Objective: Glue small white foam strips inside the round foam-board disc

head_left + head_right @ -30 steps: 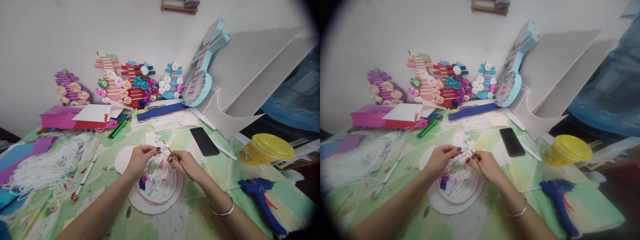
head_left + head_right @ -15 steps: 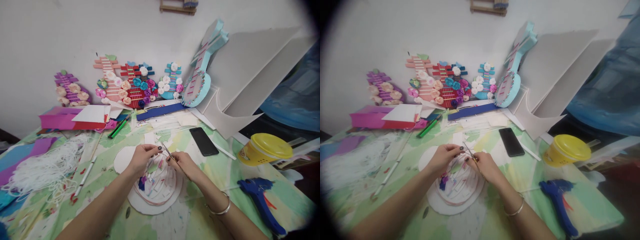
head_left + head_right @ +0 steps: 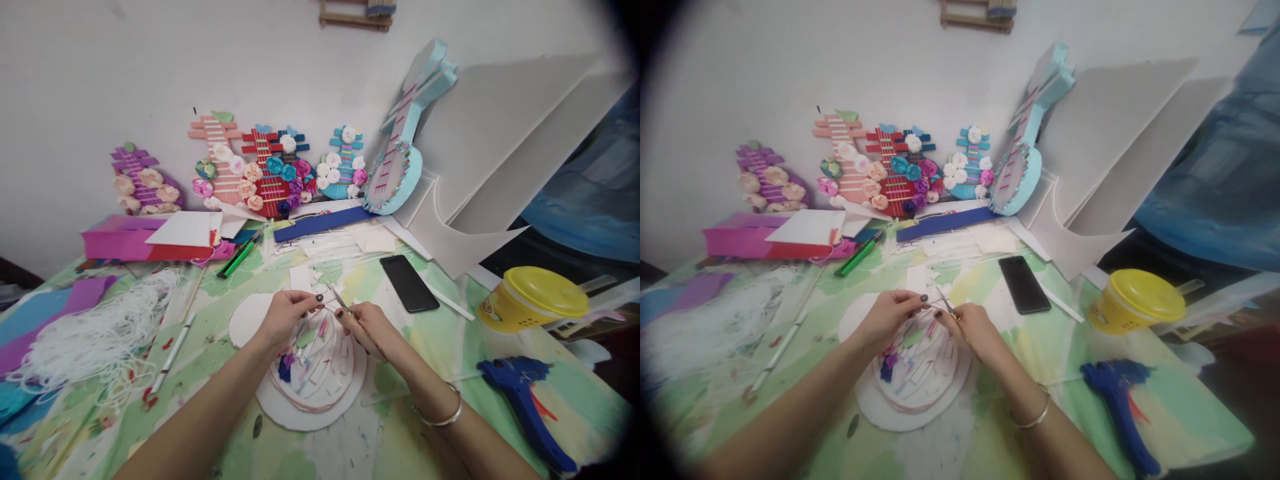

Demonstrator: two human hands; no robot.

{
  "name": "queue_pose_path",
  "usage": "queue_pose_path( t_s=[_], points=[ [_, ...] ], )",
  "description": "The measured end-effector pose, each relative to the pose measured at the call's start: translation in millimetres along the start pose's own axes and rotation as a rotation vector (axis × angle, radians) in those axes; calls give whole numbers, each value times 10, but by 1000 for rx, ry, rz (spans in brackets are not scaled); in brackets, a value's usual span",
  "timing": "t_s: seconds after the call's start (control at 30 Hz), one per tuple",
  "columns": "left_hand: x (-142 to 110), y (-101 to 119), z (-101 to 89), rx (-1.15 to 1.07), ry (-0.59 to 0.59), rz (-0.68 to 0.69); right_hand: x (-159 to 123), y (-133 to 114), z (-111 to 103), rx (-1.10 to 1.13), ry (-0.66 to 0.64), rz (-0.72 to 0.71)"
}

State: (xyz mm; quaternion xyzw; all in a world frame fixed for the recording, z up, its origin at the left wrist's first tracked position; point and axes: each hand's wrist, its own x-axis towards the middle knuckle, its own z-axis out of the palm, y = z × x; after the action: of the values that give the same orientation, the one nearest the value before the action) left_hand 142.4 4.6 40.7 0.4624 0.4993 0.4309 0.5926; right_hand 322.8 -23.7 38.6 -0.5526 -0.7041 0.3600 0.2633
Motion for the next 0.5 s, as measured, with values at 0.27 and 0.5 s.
queue_pose_path(
  t_s=[0.27,0.5],
  points=[
    [23,6,27,70,35,-78,1,-19,-28,-16,-117,153],
    [93,-8,-17,75,111,-48,38,55,11,-28,-52,111]
  ],
)
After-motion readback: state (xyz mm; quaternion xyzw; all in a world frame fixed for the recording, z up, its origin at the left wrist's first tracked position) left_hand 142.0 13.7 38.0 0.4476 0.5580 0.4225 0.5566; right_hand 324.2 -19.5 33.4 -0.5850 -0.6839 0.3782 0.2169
